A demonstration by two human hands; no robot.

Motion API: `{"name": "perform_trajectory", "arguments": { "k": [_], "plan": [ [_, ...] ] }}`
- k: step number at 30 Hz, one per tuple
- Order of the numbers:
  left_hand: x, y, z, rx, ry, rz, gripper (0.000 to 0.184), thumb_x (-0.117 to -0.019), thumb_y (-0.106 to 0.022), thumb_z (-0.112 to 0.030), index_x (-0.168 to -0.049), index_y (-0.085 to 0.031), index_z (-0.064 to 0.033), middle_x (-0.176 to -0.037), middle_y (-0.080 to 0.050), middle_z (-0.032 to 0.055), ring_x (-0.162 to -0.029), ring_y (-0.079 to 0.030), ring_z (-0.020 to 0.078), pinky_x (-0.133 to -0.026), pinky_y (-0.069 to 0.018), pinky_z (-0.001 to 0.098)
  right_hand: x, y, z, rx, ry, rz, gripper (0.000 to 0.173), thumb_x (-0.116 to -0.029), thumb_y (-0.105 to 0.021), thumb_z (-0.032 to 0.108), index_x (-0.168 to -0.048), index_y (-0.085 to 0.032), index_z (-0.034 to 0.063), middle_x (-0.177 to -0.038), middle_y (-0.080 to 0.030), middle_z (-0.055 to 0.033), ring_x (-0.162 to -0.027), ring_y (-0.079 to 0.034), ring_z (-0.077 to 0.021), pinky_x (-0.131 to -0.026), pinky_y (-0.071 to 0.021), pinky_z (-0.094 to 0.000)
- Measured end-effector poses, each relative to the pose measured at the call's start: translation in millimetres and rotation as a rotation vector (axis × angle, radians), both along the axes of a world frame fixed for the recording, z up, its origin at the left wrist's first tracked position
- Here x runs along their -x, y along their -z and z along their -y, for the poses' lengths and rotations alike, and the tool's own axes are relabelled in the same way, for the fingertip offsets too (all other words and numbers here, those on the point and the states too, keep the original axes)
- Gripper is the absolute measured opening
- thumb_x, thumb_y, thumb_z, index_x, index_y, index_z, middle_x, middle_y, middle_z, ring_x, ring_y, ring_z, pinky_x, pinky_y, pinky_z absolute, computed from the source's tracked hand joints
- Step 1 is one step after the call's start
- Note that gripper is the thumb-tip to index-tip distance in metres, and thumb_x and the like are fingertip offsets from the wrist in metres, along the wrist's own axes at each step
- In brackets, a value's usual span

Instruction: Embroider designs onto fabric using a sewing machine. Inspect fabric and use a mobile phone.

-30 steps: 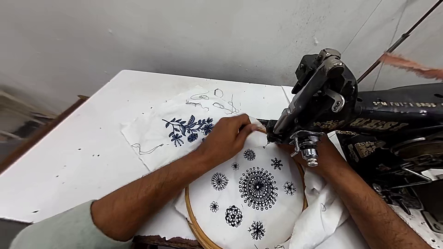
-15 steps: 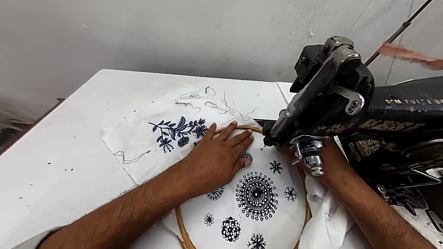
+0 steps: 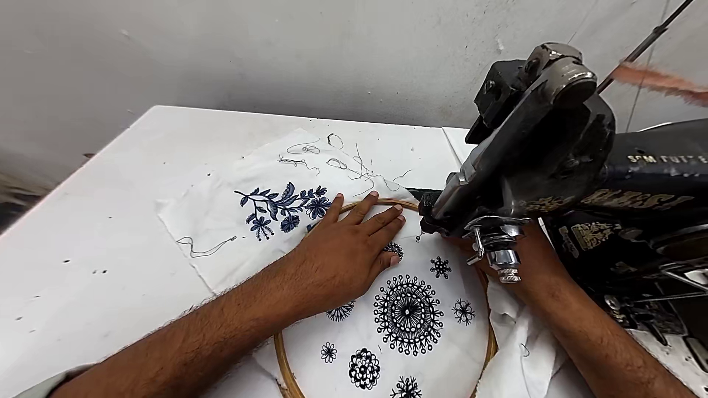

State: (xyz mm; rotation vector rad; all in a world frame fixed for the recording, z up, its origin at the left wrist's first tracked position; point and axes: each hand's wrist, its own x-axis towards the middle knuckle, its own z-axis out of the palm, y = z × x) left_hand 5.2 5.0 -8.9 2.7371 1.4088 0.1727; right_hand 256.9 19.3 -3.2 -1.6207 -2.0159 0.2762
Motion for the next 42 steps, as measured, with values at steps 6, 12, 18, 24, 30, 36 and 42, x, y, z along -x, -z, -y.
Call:
{"name": "perform_trajectory", "arguments": {
  "k": [6, 12, 18, 24, 30, 36, 42],
  "plan": [
    [0.8, 0.8, -3.2, -0.004, -0.008, 0.001, 0.059, -0.1093, -0.026, -0.048, -0.155, -0.048, -0.0183, -0.164, -0.039, -0.0031, -0.155, -0.029, 0.0308, -0.118, -0.023, 0.071, -2.4, 1.8, 0.0, -0.054, -0.058, -0.007, 0.02, -0.0826, -0.077, 0.003, -0.1, -0.069, -0.0022, -0.092, -0.068, -0.0187, -0.088, -0.068, -0.0305, -0.077, -0.0533, -0.0521],
    [1.0, -3.4, 0.0, 0.037, -0.008, -0.019, 0.059, -0.1093, -0.026, -0.049, -0.157, -0.045, -0.0187, -0.166, -0.037, -0.004, -0.156, -0.025, 0.0294, -0.118, -0.0215, 0.0711, 0.7, 0.8, 0.9, -0.025, -0.014, 0.004, 0.018, -0.0833, -0.077, 0.002, -0.099, -0.069, -0.0014, -0.091, -0.068, -0.0177, -0.088, -0.068, -0.029, -0.077, -0.0533, -0.0507],
    [0.1, 0.5, -3.1, -0.001, 0.002, -0.001, 0.058, -0.1093, -0.026, -0.048, -0.156, -0.047, -0.0182, -0.165, -0.038, -0.0035, -0.155, -0.028, 0.0301, -0.118, -0.0222, 0.0708, -2.4, 1.1, -2.2, -0.055, -0.044, 0.003, 0.02, -0.0817, -0.078, 0.006, -0.098, -0.069, -0.0009, -0.092, -0.068, -0.0172, -0.088, -0.067, -0.0289, -0.077, -0.0524, -0.0517],
    [3.0, -1.9, -2.6, 0.023, 0.006, -0.008, 0.059, -0.1091, -0.027, -0.048, -0.156, -0.046, -0.0184, -0.165, -0.038, -0.0036, -0.156, -0.026, 0.0302, -0.117, -0.0223, 0.0717, 0.0, 3.9, -2.8, -0.017, 0.0, 0.044, 0.022, -0.0812, -0.08, 0.004, -0.1, -0.069, -0.0018, -0.093, -0.069, -0.0184, -0.091, -0.068, -0.0308, -0.081, -0.0528, -0.0529],
    [0.1, -2.1, -1.2, 0.02, 0.0, -0.007, 0.058, -0.1095, -0.026, -0.047, -0.156, -0.046, -0.0184, -0.165, -0.037, -0.0038, -0.156, -0.026, 0.0297, -0.118, -0.0216, 0.0707, -1.3, -0.6, 1.0, -0.061, -0.038, -0.006, 0.019, -0.0818, -0.078, 0.004, -0.097, -0.069, -0.0018, -0.09, -0.068, -0.0178, -0.086, -0.068, -0.0294, -0.076, -0.053, -0.0516],
    [2.0, -1.8, -4.6, 0.021, -0.003, 0.006, 0.058, -0.1092, -0.028, -0.048, -0.155, -0.048, -0.0186, -0.165, -0.039, -0.0033, -0.155, -0.028, 0.0308, -0.117, -0.0223, 0.0716, -2.6, 3.9, -2.6, -0.06, -0.063, 0.0, 0.02, -0.0819, -0.078, 0.004, -0.098, -0.069, -0.0026, -0.091, -0.069, -0.0189, -0.088, -0.068, -0.0317, -0.077, -0.053, -0.0536],
    [0.3, -4.6, -1.9, 0.039, 0.003, -0.018, 0.058, -0.1094, -0.027, -0.048, -0.156, -0.046, -0.0193, -0.165, -0.037, -0.0044, -0.156, -0.026, 0.0288, -0.119, -0.0213, 0.0704, -2.9, 0.4, -4.4, -0.083, -0.073, 0.05, 0.018, -0.0813, -0.08, 0.004, -0.096, -0.071, -0.0018, -0.09, -0.069, -0.0191, -0.087, -0.068, -0.0332, -0.078, -0.0527, -0.0552]
  ]
}}
